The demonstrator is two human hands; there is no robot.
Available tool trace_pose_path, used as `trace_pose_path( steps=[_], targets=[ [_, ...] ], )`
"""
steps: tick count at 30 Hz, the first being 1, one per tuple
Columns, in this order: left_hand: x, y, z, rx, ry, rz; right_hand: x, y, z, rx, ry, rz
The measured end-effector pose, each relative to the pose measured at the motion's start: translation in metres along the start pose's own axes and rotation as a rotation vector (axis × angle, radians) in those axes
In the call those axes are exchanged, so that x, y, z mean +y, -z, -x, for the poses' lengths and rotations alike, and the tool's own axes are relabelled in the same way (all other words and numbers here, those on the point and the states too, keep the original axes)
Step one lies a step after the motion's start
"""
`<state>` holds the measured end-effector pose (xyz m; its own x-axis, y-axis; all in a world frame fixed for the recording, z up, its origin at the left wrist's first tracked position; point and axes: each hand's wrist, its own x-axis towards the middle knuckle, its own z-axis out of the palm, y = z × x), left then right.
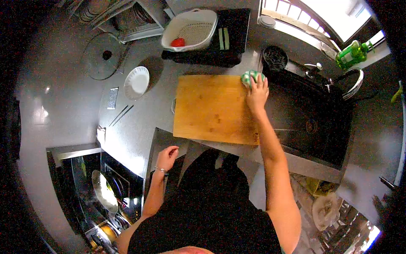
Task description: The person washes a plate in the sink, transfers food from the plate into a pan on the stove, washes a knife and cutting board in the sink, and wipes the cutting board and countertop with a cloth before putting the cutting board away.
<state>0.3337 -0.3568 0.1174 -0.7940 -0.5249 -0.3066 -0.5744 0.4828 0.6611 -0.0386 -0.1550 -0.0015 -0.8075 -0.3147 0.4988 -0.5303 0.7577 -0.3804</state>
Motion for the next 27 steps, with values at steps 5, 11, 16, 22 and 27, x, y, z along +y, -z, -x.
trace_pose_path(
  steps=[5,11,16,22,27],
  targets=[
    [-0.018,0.002,-0.009,-0.023,-0.086,-0.008,-0.003,0.009,0.001,-0.131,0.008,0.257],
    [-0.067,-0.006,-0.043,0.100,-0.260,-0.132,-0.051,-0.013,-0.006,-0.147,0.035,0.365],
    [-0.073,-0.029,-0.071,0.171,-0.383,-0.225,-0.161,-0.038,-0.010,-0.458,-0.060,0.147],
    [-0.077,-0.033,-0.071,0.156,-0.394,-0.119,-0.217,-0.059,-0.005,-0.599,0.022,-0.113],
    [-0.086,-0.027,-0.065,0.122,-0.405,-0.001,-0.178,-0.044,-0.038,-0.852,-0.345,-0.863]
  ],
)
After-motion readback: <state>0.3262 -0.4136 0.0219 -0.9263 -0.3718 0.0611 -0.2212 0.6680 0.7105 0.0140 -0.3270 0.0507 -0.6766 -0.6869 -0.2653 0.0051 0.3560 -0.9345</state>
